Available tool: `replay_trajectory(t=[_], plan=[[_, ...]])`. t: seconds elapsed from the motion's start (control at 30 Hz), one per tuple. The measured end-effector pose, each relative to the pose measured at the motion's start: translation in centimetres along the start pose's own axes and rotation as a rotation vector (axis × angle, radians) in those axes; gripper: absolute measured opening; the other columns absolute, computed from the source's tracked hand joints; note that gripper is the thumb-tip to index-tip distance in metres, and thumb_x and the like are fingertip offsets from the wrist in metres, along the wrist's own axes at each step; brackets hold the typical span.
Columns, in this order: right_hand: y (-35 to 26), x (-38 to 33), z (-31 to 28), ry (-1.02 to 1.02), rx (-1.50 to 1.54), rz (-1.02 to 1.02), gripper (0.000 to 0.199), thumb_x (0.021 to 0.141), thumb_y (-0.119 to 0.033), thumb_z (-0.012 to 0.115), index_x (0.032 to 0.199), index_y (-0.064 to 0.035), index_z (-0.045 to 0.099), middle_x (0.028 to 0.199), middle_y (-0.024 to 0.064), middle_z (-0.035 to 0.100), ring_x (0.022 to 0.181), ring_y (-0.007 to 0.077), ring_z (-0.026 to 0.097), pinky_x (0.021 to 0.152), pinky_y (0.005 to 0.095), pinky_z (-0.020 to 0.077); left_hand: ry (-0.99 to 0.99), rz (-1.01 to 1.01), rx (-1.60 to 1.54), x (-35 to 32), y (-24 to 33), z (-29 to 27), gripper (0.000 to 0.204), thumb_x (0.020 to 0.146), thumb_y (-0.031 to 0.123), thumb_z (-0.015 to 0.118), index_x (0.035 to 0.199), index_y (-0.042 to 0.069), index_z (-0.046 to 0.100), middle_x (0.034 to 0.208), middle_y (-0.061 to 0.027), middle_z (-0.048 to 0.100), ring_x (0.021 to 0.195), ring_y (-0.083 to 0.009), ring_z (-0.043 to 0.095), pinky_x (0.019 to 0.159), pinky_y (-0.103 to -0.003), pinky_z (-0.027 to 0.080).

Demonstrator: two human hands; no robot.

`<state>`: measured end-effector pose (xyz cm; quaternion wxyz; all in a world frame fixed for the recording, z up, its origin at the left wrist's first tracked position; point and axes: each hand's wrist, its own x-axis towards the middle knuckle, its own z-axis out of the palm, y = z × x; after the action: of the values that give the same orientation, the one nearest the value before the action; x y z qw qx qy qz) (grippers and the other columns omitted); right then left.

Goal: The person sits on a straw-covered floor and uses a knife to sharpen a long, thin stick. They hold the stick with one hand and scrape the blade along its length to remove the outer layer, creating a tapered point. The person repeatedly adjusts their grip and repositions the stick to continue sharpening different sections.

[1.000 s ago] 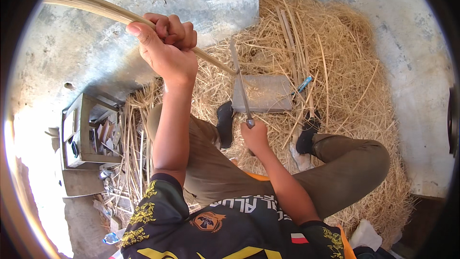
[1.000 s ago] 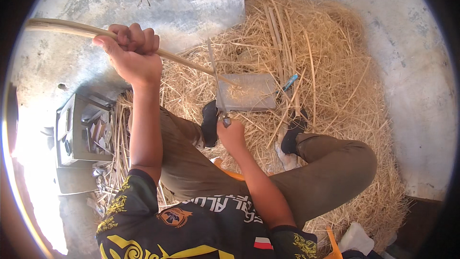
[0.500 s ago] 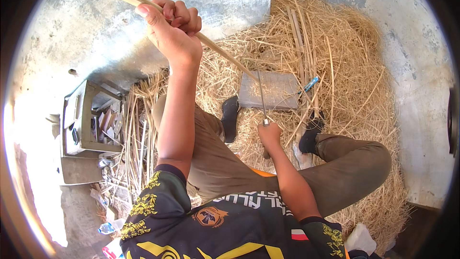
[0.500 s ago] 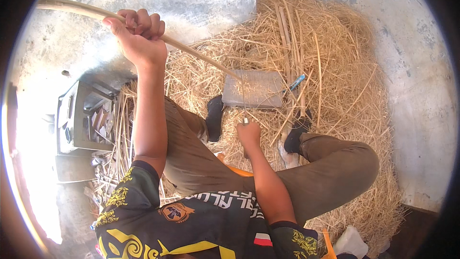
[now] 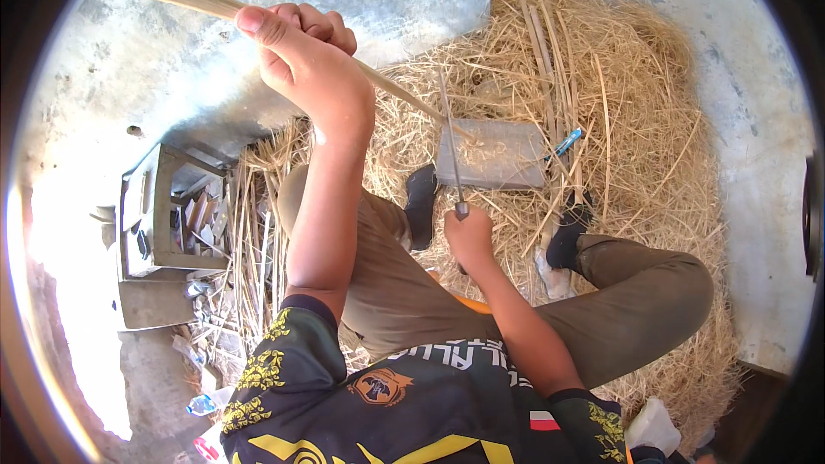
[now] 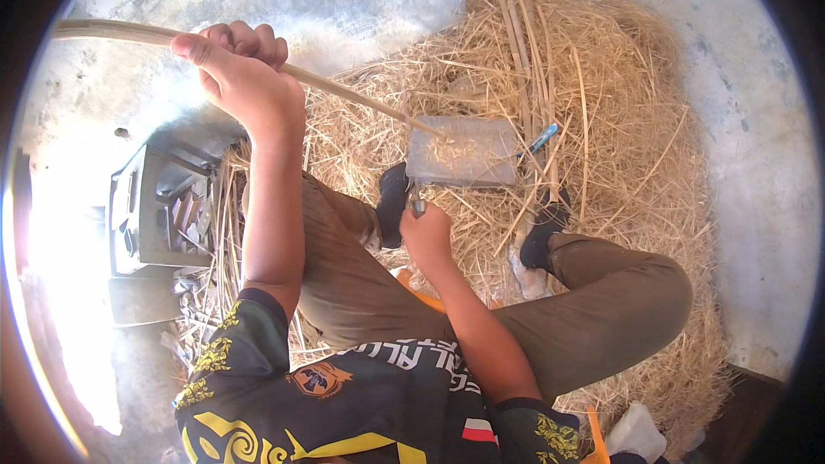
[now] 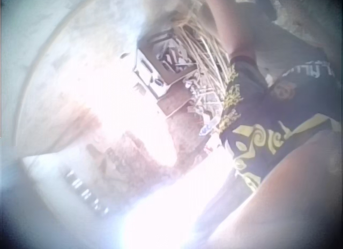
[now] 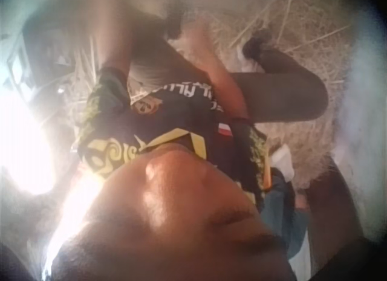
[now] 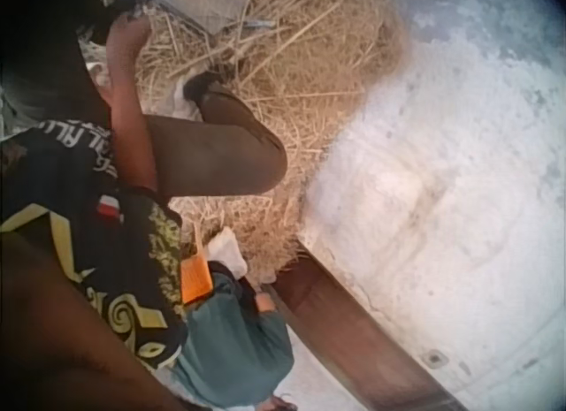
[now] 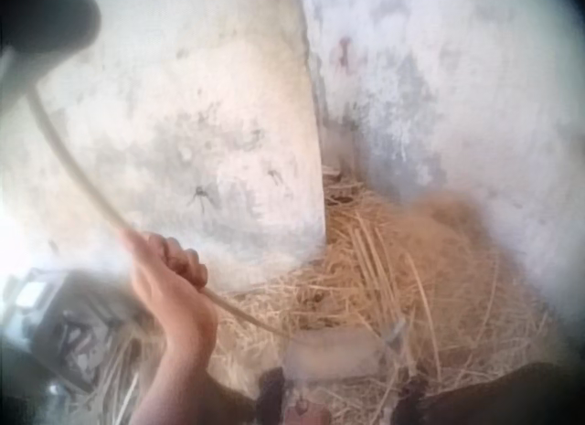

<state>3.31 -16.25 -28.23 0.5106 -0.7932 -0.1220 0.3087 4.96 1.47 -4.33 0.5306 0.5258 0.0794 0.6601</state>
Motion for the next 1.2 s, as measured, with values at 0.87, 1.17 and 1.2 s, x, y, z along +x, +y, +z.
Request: replay_trajectory(t=[0.87, 1.17, 1.2], plan=[[-1.5, 0.3, -1.5, -0.013, -0.009, 0.135, 0.025, 0.086, -0.012, 0.060, 0.067, 0.0032, 0.060, 0.058, 0.0127, 0.060, 0.053, 0.0216, 0.058, 0.056, 0.0394, 0.0458, 0.108, -0.070, 0.001, -1.2, 1.1, 1.4, 0.058, 0.098, 0.066, 0.047, 0.078, 0.013, 0.033, 0.064, 0.0031, 0.032, 0.055, -0.0079, 0.031, 0.048, -0.024, 0.025], [-2.5, -1.3, 0.4, 0.007, 0.198, -0.023, 0.025, 0.089, -0.016, 0.062, 0.073, 0.0034, 0.060, 0.057, 0.0099, 0.059, 0.050, 0.0179, 0.055, 0.052, 0.0369, 0.0436, -0.049, -0.126, -0.040, -1.1, 1.3, 1.0, 0.051, 0.098, 0.058, 0.058, 0.091, 0.010, 0.040, 0.061, 0.0039, 0.029, 0.054, -0.0078, 0.028, 0.049, -0.026, 0.022], [-1.6, -0.2, -0.3, -0.032, 0.153, 0.055, 0.024, 0.088, -0.015, 0.062, 0.073, 0.0034, 0.060, 0.057, 0.0098, 0.059, 0.050, 0.0175, 0.055, 0.052, 0.0368, 0.0434, -0.050, -0.122, -0.056, -0.8, 1.2, 0.7, 0.050, 0.099, 0.057, 0.057, 0.093, 0.010, 0.040, 0.061, 0.0040, 0.028, 0.053, -0.0077, 0.028, 0.049, -0.026, 0.022]])
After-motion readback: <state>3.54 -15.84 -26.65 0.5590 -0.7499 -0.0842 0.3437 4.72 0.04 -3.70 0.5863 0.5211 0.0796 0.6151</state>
